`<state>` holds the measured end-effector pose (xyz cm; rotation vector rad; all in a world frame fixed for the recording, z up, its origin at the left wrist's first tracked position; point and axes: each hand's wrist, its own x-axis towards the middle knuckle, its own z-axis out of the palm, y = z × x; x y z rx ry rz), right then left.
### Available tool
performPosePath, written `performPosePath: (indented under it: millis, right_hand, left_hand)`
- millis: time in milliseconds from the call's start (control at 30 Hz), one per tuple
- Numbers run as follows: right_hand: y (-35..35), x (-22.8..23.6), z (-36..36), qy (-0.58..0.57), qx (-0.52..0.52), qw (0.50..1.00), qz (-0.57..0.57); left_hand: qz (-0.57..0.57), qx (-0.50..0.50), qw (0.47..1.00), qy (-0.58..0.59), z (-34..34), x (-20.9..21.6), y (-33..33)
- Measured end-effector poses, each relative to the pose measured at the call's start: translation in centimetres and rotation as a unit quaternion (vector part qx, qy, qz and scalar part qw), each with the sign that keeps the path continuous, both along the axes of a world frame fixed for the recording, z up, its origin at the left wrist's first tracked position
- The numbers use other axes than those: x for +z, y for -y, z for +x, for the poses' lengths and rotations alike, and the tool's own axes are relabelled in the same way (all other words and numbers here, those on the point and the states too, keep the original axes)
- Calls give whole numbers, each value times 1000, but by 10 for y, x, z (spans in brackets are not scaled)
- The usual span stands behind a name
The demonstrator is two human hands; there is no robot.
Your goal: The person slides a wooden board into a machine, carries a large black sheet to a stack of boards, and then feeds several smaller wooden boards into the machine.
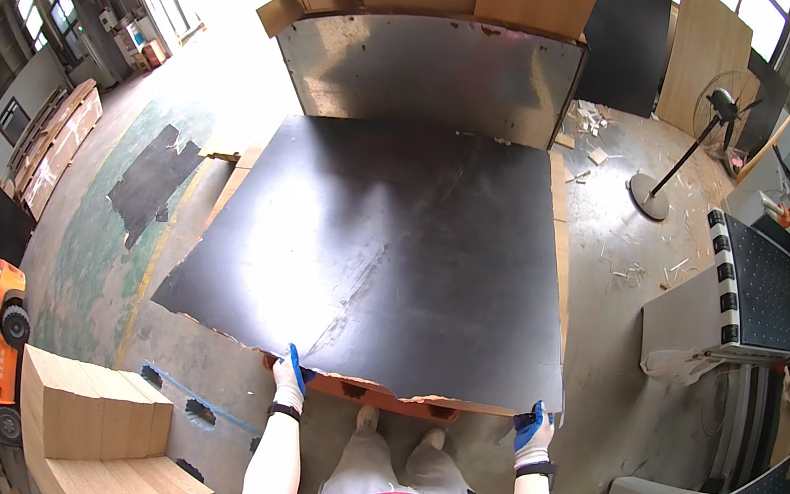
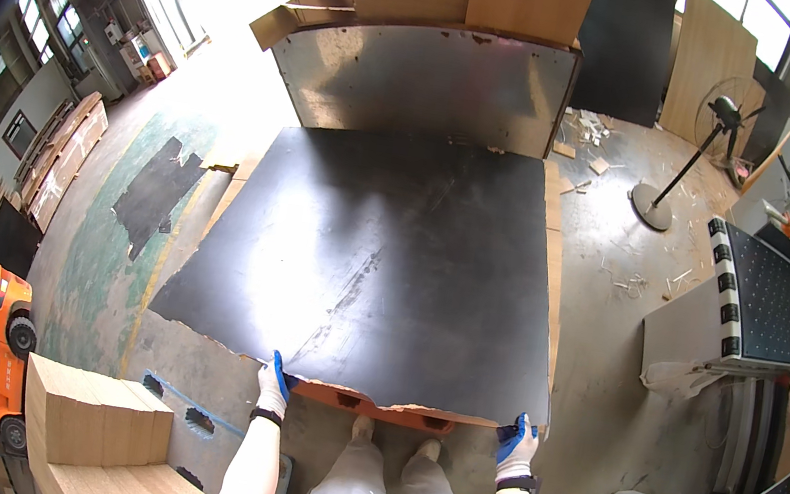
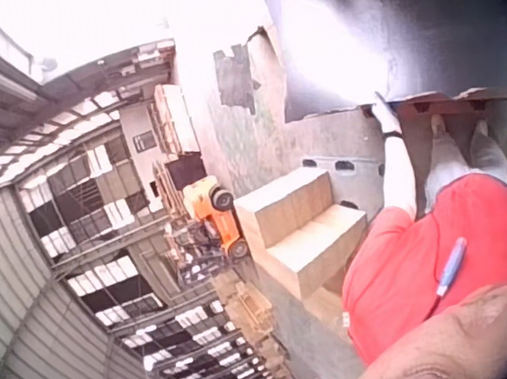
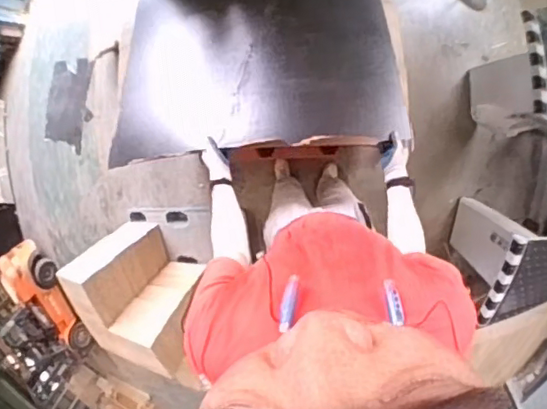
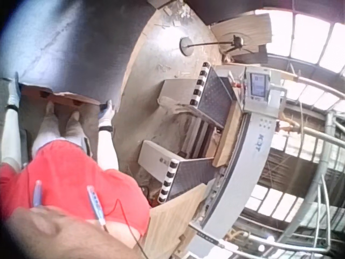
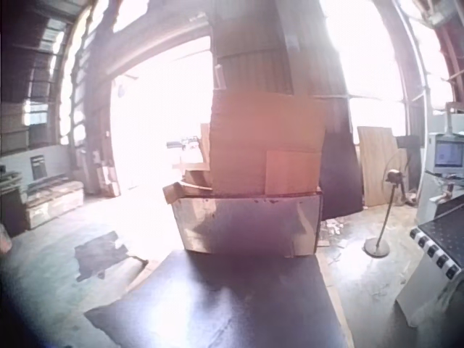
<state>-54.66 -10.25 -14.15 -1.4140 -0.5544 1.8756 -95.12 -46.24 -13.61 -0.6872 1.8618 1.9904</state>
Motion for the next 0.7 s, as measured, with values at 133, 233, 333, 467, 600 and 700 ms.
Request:
performPosePath:
  millis: [133,233,333,467,600,700]
  right_hand:
    - [-15,97,-13,-7,36,984,171]
    - [-9,171,-11,-70,88,931,346]
    - [4,234,-11,57,112,831,542]
    - [-47,219,-26,54,81,795,599]
    - [-133,265,-45,20,68,688,723]
    - [-80,388,-75,-122,54,758,638]
  left_hand:
    - [-62,42,985,-155,-22,80,6]
    - [23,62,972,-227,-19,157,-1]
    - [124,80,950,-276,-22,251,-10]
    - [65,28,900,-430,-54,337,22]
    - [196,32,897,-394,-57,449,-5]
    - [190,-20,826,-530,-72,527,33]
